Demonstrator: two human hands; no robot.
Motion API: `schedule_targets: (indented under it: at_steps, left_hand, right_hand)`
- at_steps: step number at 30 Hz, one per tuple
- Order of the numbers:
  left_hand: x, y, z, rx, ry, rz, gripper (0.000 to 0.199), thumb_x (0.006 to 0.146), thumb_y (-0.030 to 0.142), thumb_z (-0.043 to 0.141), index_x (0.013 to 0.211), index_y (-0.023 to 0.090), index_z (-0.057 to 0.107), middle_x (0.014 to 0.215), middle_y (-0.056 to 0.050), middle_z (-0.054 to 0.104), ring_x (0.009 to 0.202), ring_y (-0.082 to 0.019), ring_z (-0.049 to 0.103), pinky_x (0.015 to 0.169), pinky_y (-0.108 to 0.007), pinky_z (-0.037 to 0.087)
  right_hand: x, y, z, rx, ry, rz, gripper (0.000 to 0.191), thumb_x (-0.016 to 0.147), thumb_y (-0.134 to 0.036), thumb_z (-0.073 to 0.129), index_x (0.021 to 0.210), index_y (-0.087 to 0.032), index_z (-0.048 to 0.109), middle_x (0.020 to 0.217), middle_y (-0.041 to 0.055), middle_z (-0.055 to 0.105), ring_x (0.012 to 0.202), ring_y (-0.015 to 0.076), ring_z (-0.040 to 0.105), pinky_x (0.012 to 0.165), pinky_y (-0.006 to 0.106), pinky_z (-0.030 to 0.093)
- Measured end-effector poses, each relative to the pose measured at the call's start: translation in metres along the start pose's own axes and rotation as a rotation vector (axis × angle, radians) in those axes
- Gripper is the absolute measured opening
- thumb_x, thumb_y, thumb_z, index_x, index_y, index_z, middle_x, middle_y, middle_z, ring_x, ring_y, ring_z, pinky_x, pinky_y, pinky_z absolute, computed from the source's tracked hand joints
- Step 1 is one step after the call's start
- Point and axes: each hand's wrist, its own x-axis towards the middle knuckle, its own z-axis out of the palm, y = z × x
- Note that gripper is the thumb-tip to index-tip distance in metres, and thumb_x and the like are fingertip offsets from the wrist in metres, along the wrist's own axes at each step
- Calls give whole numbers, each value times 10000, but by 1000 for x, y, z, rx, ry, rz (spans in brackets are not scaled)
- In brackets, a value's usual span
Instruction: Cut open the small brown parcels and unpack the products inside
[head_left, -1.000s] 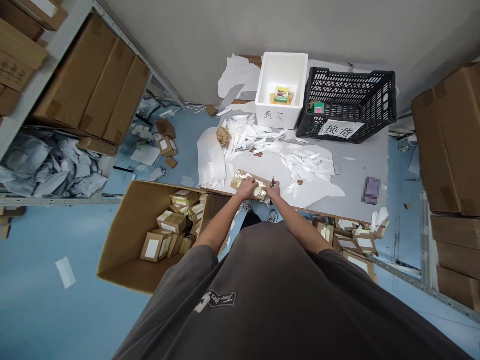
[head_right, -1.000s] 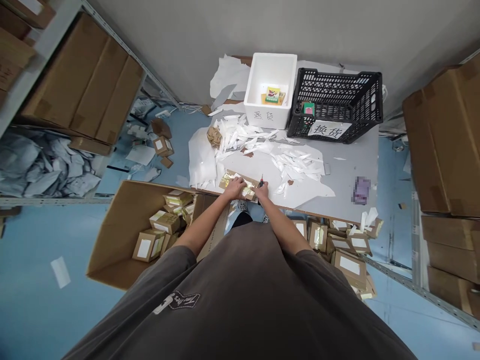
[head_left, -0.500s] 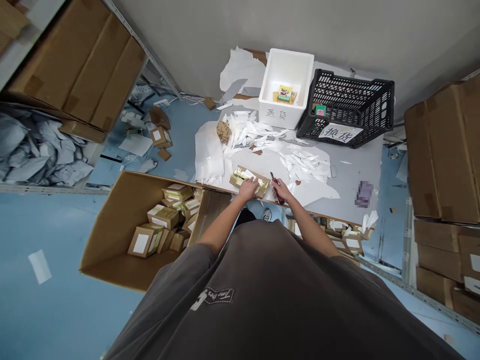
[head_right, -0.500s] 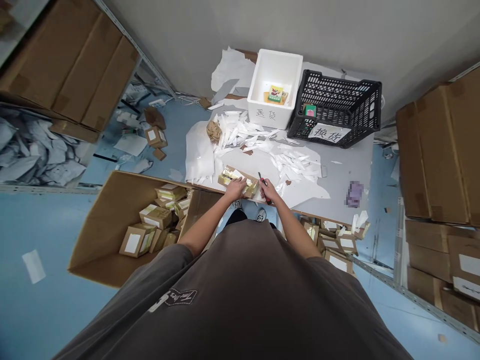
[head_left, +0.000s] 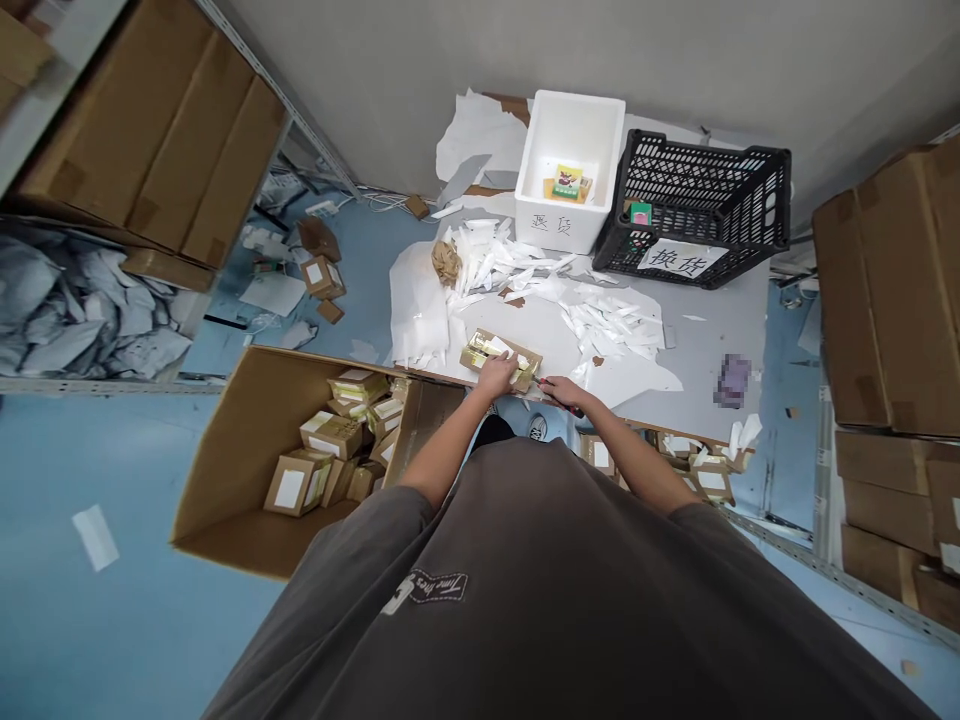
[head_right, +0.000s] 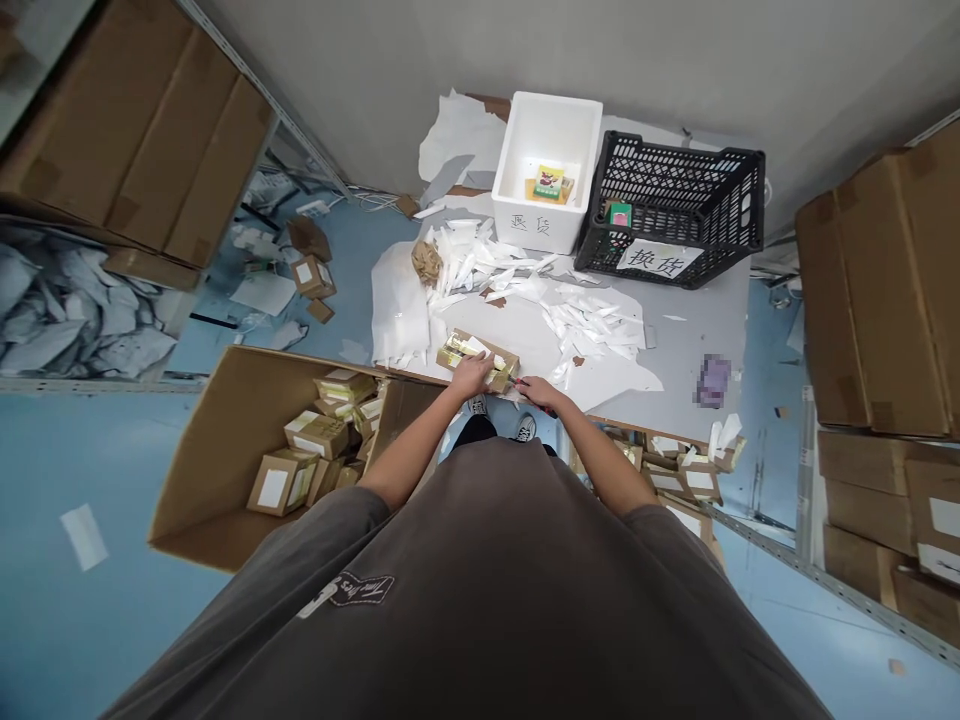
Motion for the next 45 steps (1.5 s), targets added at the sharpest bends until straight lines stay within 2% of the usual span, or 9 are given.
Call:
schedule_targets:
  at_steps: [8, 14, 18, 22, 27, 31, 37, 41, 45]
  left_hand:
    - [-2, -3, -4, 4, 47, -1, 794, 753, 179, 888, 1499, 200, 617, 1656, -182, 539, 1563, -380, 471, 1249, -481, 398]
    - [7, -24, -11, -47, 81, 14, 740, 895, 404, 826, 1581, 300, 568, 1619, -106, 590, 1582, -342, 427, 1283, -468, 371]
    - [26, -36, -14, 2, 14, -43, 1112, 754, 483, 944, 1709, 317, 397, 1813, -119, 295, 1691, -443, 143, 1339, -612, 219]
    - [43, -41, -11, 34, -104, -103, 1330, 695, 596, 958, 1772, 314, 231, 1851, -126, 145, 1703, -453, 28, 1358, -612, 138]
    - [43, -44, -6, 72, -81, -82, 1136, 838, 647, 837, 1765, 330, 263, 1850, -110, 164, 1707, -424, 57, 1362, -586, 127]
    - [41, -41, -5, 57, -50, -108, 1063, 810, 601, 885, 1710, 309, 401, 1782, -132, 358, 1689, -435, 144, 1351, -584, 171]
    - [47, -33, -9, -22, 70, -185, 858, 688, 516, 999, 1467, 334, 687, 1528, -92, 649, 1530, -407, 427, 1305, -528, 287]
    - [41, -38, -2, -33, 137, -129, 804, 820, 527, 912, 1548, 323, 636, 1617, -90, 591, 1592, -406, 367, 1326, -540, 253]
    - [27, -41, 17, -6, 242, -51, 703, 984, 522, 746, 1614, 264, 574, 1706, -123, 495, 1652, -396, 301, 1348, -555, 219]
  right_hand:
    - [-20, 3, 17, 157, -136, 112, 431, 835, -572, 863, 791, -234, 598, 553, -52, 551, 461, 136, 465, 497, 258, 402]
    - [-46, 13, 13, 201, -78, 97, 496, 901, -708, 728, 820, -263, 527, 549, -54, 551, 439, 153, 487, 468, 255, 377]
    - [-56, 15, -1, 163, 56, 86, 415, 998, -650, 607, 861, -272, 504, 557, -68, 535, 444, 161, 492, 504, 265, 405]
    - [-52, 1, -3, 20, 137, 45, 344, 1075, -574, 464, 953, -264, 551, 642, -46, 598, 542, 191, 588, 620, 290, 483]
    - [-42, -13, 3, -247, 168, -7, 420, 1119, -464, 326, 1170, -244, 680, 1079, 66, 774, 979, 266, 713, 876, 330, 530]
    - [-39, -13, 5, -440, 139, -104, 419, 1108, -396, 422, 1390, -232, 685, 1355, 103, 738, 1224, 290, 670, 989, 329, 503]
    - [-41, -10, 6, -603, 149, -29, 438, 1097, -413, 524, 1475, -242, 667, 1308, 118, 746, 1164, 296, 694, 915, 313, 506]
    - [-45, -8, 8, -594, 177, -43, 437, 1107, -410, 519, 1486, -239, 656, 1341, 114, 738, 1197, 285, 681, 928, 306, 498]
    - [-47, -9, 10, -606, 205, -47, 442, 1113, -410, 500, 1494, -240, 647, 1319, 119, 734, 1183, 284, 677, 914, 306, 492]
